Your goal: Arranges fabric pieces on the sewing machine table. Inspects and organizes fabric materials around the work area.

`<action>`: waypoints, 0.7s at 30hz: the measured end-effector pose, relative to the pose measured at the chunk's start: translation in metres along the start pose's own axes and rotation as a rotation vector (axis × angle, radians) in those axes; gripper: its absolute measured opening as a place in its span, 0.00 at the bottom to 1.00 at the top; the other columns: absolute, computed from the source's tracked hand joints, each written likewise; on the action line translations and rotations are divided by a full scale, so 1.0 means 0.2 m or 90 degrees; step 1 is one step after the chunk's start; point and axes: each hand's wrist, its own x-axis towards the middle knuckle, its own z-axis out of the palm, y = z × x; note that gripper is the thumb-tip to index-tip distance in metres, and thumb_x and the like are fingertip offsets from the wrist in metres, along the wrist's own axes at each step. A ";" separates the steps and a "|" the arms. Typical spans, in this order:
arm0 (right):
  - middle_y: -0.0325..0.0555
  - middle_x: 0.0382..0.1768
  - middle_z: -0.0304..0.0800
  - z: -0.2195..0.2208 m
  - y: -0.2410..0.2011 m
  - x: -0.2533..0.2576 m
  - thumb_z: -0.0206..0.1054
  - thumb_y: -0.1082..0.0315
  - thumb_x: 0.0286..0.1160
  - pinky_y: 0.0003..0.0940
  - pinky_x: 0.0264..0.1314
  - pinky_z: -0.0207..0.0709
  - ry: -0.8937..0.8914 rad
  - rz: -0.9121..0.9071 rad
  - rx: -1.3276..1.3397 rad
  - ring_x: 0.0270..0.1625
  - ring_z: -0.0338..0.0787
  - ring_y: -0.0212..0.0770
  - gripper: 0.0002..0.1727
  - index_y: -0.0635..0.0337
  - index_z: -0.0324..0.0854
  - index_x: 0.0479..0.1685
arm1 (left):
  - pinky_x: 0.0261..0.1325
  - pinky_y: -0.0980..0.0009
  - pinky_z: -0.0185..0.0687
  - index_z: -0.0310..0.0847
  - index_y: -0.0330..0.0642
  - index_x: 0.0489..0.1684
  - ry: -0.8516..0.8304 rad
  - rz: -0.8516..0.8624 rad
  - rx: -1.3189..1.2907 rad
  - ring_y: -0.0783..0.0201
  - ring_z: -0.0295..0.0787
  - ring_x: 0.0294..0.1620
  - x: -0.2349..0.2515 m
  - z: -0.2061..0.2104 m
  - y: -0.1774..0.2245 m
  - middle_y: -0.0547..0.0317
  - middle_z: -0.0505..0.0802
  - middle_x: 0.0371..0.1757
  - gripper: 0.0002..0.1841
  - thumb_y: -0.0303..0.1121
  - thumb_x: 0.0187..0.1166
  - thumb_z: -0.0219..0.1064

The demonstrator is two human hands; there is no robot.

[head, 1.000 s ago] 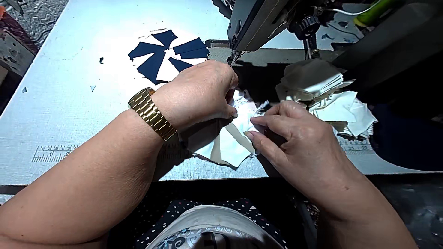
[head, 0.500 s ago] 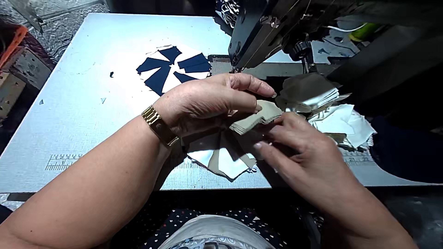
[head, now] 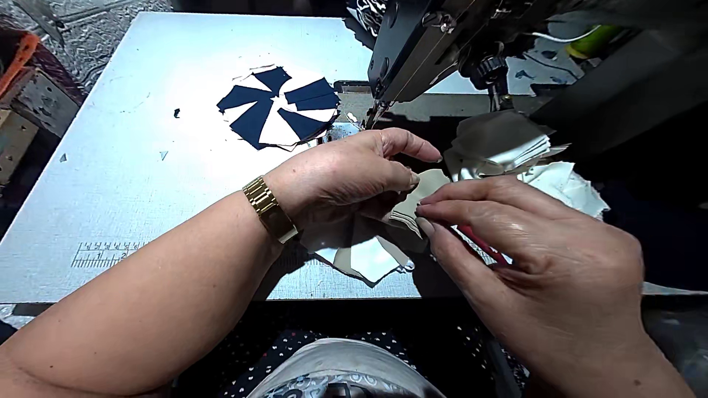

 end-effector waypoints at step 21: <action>0.37 0.48 0.89 -0.02 0.06 0.02 0.65 0.70 0.73 0.14 0.45 0.84 0.013 0.146 0.189 0.45 0.88 0.23 0.07 0.58 0.88 0.42 | 0.29 0.83 0.74 0.64 0.43 0.85 -0.100 0.062 -0.002 0.76 0.81 0.32 -0.02 -0.02 0.00 0.54 0.88 0.50 0.30 0.19 0.80 0.57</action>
